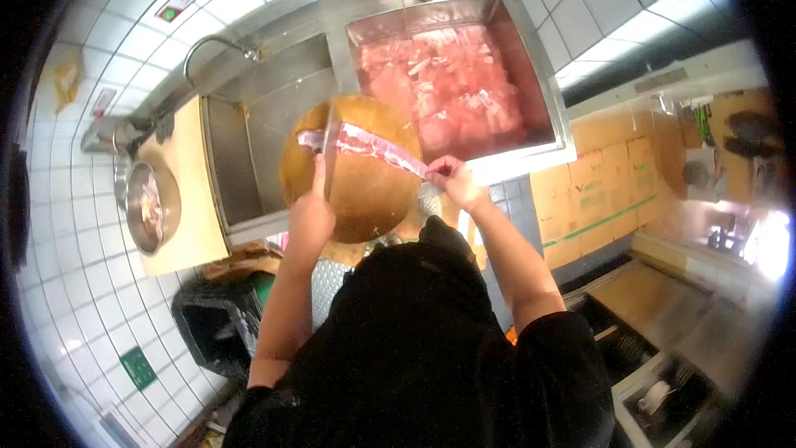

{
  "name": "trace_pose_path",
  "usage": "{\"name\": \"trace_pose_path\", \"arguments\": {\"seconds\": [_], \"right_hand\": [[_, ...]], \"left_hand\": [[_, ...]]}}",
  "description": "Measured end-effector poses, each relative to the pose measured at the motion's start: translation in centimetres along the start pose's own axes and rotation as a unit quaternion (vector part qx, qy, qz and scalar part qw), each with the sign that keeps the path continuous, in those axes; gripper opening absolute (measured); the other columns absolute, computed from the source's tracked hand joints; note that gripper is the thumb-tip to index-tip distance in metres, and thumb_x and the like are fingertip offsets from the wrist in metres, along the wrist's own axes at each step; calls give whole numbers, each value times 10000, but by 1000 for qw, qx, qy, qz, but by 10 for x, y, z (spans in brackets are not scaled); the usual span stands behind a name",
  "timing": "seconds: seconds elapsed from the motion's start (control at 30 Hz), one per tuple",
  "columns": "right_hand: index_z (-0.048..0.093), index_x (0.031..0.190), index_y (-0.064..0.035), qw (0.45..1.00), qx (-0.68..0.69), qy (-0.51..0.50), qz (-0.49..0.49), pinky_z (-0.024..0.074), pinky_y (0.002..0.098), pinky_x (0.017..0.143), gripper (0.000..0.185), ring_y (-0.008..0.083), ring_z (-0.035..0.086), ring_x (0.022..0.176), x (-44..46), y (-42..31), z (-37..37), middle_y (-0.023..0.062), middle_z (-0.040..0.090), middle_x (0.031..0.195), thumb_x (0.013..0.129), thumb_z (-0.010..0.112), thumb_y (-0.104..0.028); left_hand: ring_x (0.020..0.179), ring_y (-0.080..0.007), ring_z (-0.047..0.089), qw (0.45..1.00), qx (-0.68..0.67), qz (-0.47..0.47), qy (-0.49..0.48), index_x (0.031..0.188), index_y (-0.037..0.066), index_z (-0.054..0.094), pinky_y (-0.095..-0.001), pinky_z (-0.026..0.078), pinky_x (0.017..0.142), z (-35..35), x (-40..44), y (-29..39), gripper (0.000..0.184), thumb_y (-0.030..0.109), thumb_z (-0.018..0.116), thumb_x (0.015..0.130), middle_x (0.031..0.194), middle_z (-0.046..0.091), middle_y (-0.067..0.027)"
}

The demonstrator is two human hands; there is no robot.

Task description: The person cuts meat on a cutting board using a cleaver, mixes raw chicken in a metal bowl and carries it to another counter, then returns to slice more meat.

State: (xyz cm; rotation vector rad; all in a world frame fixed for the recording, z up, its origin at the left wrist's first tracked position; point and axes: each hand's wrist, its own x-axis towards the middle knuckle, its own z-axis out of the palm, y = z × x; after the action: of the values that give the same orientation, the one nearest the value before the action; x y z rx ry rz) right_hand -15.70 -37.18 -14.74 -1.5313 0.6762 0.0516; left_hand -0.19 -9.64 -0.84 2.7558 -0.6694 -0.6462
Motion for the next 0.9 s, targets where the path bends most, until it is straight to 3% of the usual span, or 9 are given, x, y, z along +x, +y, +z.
{"name": "trace_pose_path", "arguments": {"seconds": [0.17,0.2,0.3,0.4,0.5,0.63,0.73,0.83,0.9], "right_hand": [[693,1015,-35,1000,13,28,-1,546,286,767,152,117,650,850,-3,13,0,47,725,927,905,787,-82],[691,1013,-34,999,15,35,0,546,286,763,151,117,647,843,-1,13,-2,48,723,921,904,787,-78],[684,1006,-32,997,75,30,14,545,282,760,146,122,645,834,-5,14,-3,51,716,909,903,784,-63],[679,998,-31,995,88,29,23,547,278,760,139,126,650,836,-10,13,1,54,712,906,903,779,-49],[677,1002,-43,995,93,26,26,526,265,771,130,108,626,839,-10,15,1,21,691,912,908,767,-35],[676,995,-51,995,95,25,9,514,258,786,120,98,610,845,-9,14,1,-2,679,912,912,757,-22],[677,988,-53,993,116,17,27,514,259,793,112,95,607,851,-9,8,0,-7,677,914,913,755,-22],[679,996,-34,998,63,26,9,546,267,774,135,121,648,846,-4,17,-1,50,712,927,904,777,-50],[680,1001,-35,998,59,27,7,544,268,780,138,120,647,850,-7,7,-2,47,713,929,907,779,-59]], "left_hand": [[742,-432,663,999,-24,29,19,1659,241,176,-523,504,704,-1,-12,-24,919,-27,566,872,810,678,-259],[737,-423,663,1000,-16,-18,-19,1661,239,168,-527,499,709,-13,-21,-12,908,-20,559,885,806,676,-252],[716,-398,661,999,22,-25,5,1654,207,219,-516,509,693,-12,-48,5,864,-16,550,888,805,665,-227],[721,-402,665,985,-20,98,139,1637,152,273,-499,516,672,12,-62,9,764,2,520,930,803,659,-237],[686,-367,654,973,-21,166,158,1619,164,338,-489,527,643,31,-50,19,793,-2,554,874,813,643,-189],[702,-389,657,990,30,125,52,1628,160,308,-513,523,660,42,-39,17,821,-18,547,863,812,656,-193],[705,-395,660,991,-12,122,50,1631,150,294,-515,525,666,35,-40,19,833,-26,547,858,812,659,-200],[705,-395,660,988,-5,134,73,1616,124,329,-500,533,665,23,-43,30,808,-32,563,858,818,658,-197],[723,-410,666,971,-33,173,160,1611,122,336,-486,535,658,9,-45,43,751,-1,573,909,838,672,-215]]}}
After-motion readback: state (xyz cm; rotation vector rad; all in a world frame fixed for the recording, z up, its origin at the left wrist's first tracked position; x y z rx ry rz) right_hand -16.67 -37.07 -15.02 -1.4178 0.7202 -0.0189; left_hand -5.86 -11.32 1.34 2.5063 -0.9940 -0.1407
